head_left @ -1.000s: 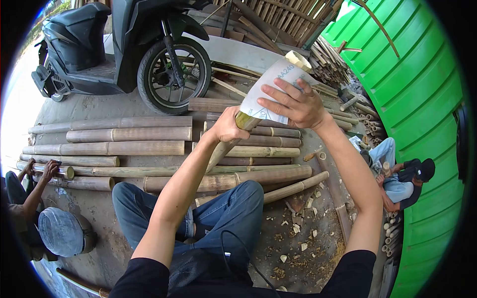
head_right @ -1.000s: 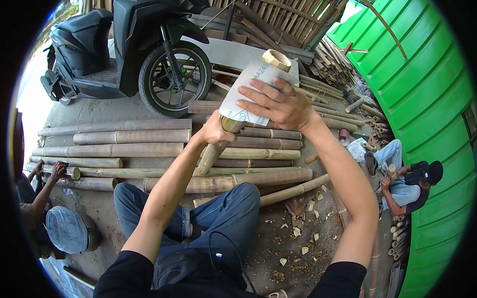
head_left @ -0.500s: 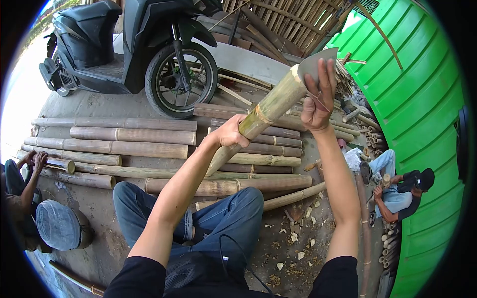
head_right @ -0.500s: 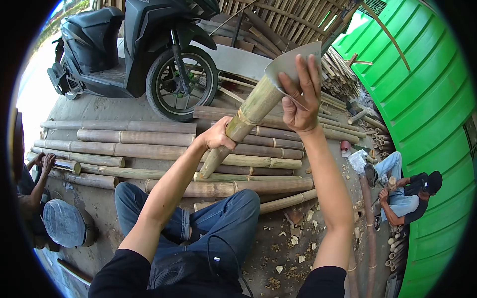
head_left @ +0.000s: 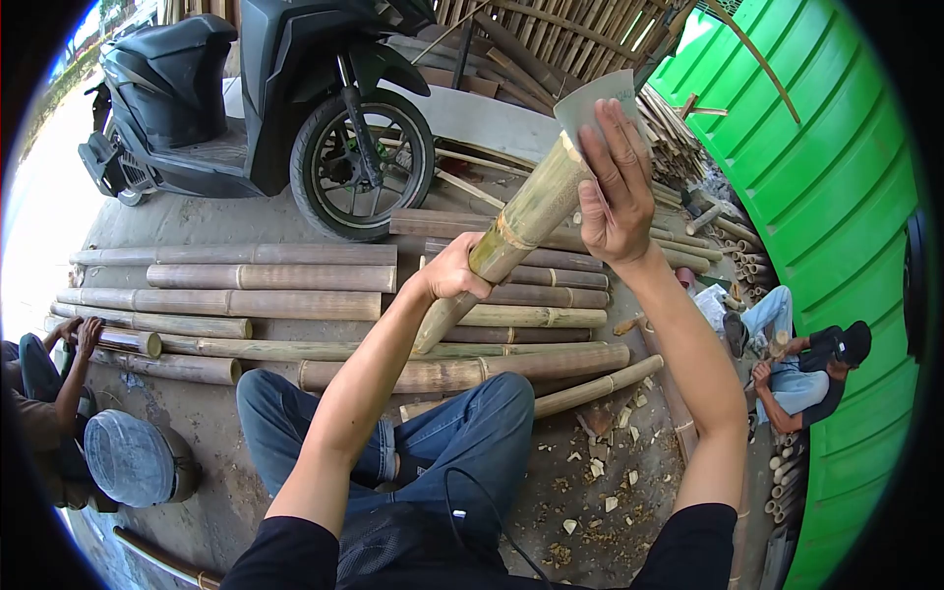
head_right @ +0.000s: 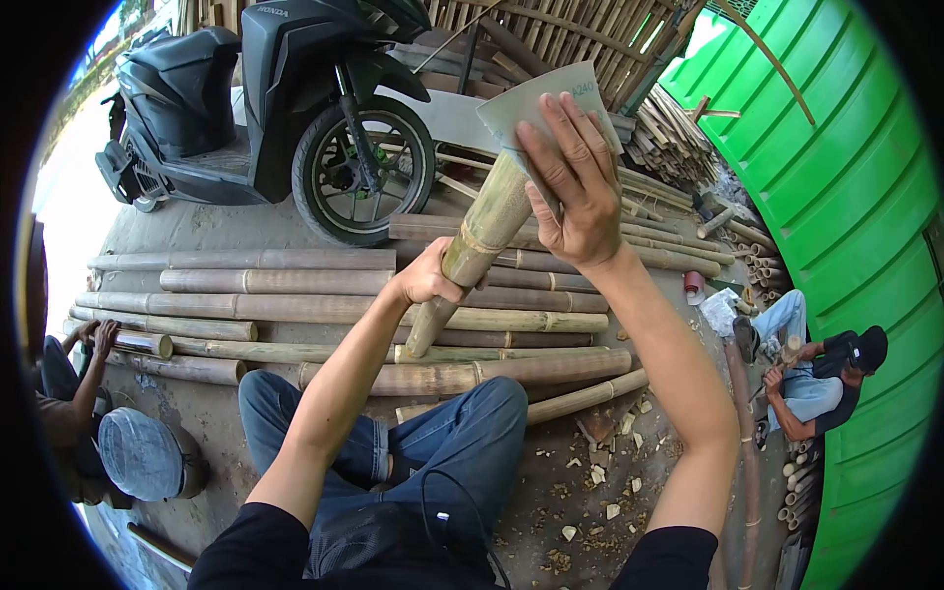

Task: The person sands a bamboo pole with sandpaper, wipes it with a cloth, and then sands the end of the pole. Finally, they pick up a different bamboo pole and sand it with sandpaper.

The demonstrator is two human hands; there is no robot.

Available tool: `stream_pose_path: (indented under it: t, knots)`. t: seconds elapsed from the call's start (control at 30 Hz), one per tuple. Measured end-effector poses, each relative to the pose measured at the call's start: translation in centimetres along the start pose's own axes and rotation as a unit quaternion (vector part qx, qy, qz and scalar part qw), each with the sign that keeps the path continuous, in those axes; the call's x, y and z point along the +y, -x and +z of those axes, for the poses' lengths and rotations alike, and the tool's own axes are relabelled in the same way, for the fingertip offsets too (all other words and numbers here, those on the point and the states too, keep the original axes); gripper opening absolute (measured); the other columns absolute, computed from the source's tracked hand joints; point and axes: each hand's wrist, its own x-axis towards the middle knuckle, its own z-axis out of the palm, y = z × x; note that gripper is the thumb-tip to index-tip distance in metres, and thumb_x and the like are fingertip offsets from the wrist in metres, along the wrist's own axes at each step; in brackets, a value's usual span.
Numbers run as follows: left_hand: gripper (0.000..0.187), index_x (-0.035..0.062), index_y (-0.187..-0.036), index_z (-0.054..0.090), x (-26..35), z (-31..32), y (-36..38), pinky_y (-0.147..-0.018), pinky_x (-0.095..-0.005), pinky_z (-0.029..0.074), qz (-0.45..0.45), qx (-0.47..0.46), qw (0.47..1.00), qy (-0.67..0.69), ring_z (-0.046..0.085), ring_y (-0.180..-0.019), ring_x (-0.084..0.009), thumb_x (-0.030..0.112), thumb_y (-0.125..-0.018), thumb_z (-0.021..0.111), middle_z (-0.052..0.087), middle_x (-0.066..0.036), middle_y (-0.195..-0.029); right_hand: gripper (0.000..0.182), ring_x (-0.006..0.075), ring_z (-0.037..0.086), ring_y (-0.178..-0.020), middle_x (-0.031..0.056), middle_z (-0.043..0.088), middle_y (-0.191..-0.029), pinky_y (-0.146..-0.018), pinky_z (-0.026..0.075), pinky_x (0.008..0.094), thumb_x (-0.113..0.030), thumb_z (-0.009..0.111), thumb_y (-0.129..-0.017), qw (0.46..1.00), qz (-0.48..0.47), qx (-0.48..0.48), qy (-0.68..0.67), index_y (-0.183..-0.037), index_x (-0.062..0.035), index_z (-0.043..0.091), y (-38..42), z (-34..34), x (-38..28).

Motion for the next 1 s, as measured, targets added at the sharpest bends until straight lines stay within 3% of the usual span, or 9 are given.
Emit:
stream_pose_path:
  t: [0.17,0.3,0.4,0.5,0.63,0.7,0.77,0.83,1.0]
  knots:
    - [0.054,0.0036,-0.107,0.068,0.1,0.5,0.7,-0.082,-0.0306,0.053,-0.015,0.029,0.999,0.008,0.064,-0.086,-0.0150,0.003,-0.054,0.076,0.070,-0.003,-0.092,0.047,0.0230,0.042,-0.152,-0.0018,0.055,-0.158,-0.133,0.019,0.0459,-0.045,0.054,-0.104,0.955,-0.181,-0.146,0.183,-0.146,-0.0279,0.064,0.3,-1.8,-0.8]
    - [0.063,0.0018,-0.118,0.067,0.4,1.6,0.3,-0.087,-0.0368,0.055,0.049,0.107,0.990,-0.072,0.068,-0.089,-0.0242,0.013,-0.057,0.077,0.074,-0.010,-0.098,0.041,0.0204,0.042,-0.152,-0.0038,0.058,-0.157,-0.134,0.014,0.0412,-0.029,0.050,-0.106,0.917,-0.251,-0.274,0.143,-0.144,-0.0296,0.066,1.3,-1.7,-1.9]
    - [0.063,0.0041,-0.119,0.066,0.9,2.8,0.1,-0.088,-0.0420,0.054,0.064,0.193,0.958,-0.202,0.070,-0.094,-0.0392,0.017,-0.058,0.078,0.073,-0.019,-0.100,0.047,0.0212,0.038,-0.155,-0.0039,0.053,-0.160,-0.135,0.010,0.0452,-0.037,0.060,-0.102,0.959,-0.074,-0.203,0.184,-0.147,-0.0257,0.063,-1.9,-2.8,-0.2]
    - [0.069,0.0034,-0.123,0.066,0.8,3.2,0.1,-0.094,-0.0379,0.053,0.052,0.204,0.956,-0.203,0.070,-0.097,-0.0279,0.019,-0.057,0.078,0.074,-0.014,-0.101,0.044,0.0220,0.039,-0.154,-0.0033,0.053,-0.160,-0.134,0.010,0.0452,-0.033,0.059,-0.102,0.968,-0.043,-0.182,0.168,-0.146,-0.0255,0.064,-0.6,-1.8,-1.6]
    - [0.063,0.0014,-0.119,0.067,0.0,3.1,0.3,-0.091,-0.0384,0.054,0.039,0.181,0.969,-0.164,0.071,-0.095,-0.0281,0.017,-0.058,0.078,0.075,-0.015,-0.103,0.040,0.0237,0.042,-0.152,-0.0021,0.055,-0.159,-0.133,0.014,0.0457,-0.028,0.057,-0.104,0.924,-0.199,-0.295,0.138,-0.142,-0.0287,0.067,4.0,-0.8,-2.9]
    - [0.064,0.0009,-0.119,0.067,0.8,3.4,0.3,-0.092,-0.0385,0.054,0.046,0.200,0.963,-0.177,0.071,-0.094,-0.0302,0.018,-0.058,0.079,0.074,-0.016,-0.101,0.043,0.0242,0.041,-0.153,-0.0017,0.054,-0.160,-0.133,0.014,0.0464,-0.026,0.060,-0.101,0.931,-0.188,-0.284,0.130,-0.144,-0.0298,0.065,2.3,-1.6,-1.9]
    - [0.067,0.0014,-0.121,0.067,0.7,3.5,0.1,-0.094,-0.0390,0.054,0.045,0.200,0.957,-0.206,0.071,-0.097,-0.0316,0.019,-0.058,0.079,0.075,-0.017,-0.104,0.049,0.0239,0.040,-0.154,-0.0016,0.053,-0.161,-0.133,0.014,0.0465,-0.023,0.063,-0.098,0.969,-0.028,-0.163,0.186,-0.146,-0.0279,0.064,-0.5,-3.0,-1.1]
    - [0.071,0.0022,-0.124,0.067,0.4,3.8,-0.2,-0.097,-0.0393,0.053,0.057,0.206,0.954,-0.209,0.071,-0.100,-0.0321,0.020,-0.057,0.079,0.075,-0.017,-0.108,0.052,0.0240,0.039,-0.155,-0.0010,0.053,-0.161,-0.133,0.013,0.0467,-0.023,0.065,-0.095,0.974,0.000,-0.139,0.180,-0.147,-0.0273,0.064,-0.8,-2.6,-1.2]
    - [0.066,0.0024,-0.122,0.067,-0.3,3.4,-0.3,-0.095,-0.0377,0.054,0.088,0.202,0.964,-0.151,0.071,-0.098,-0.0273,0.016,-0.059,0.078,0.075,-0.014,-0.104,0.048,0.0199,0.036,-0.156,-0.0027,0.054,-0.160,-0.135,0.009,0.0465,-0.027,0.067,-0.092,0.936,-0.160,-0.297,0.099,-0.141,-0.0244,0.068,4.9,0.1,-2.9]
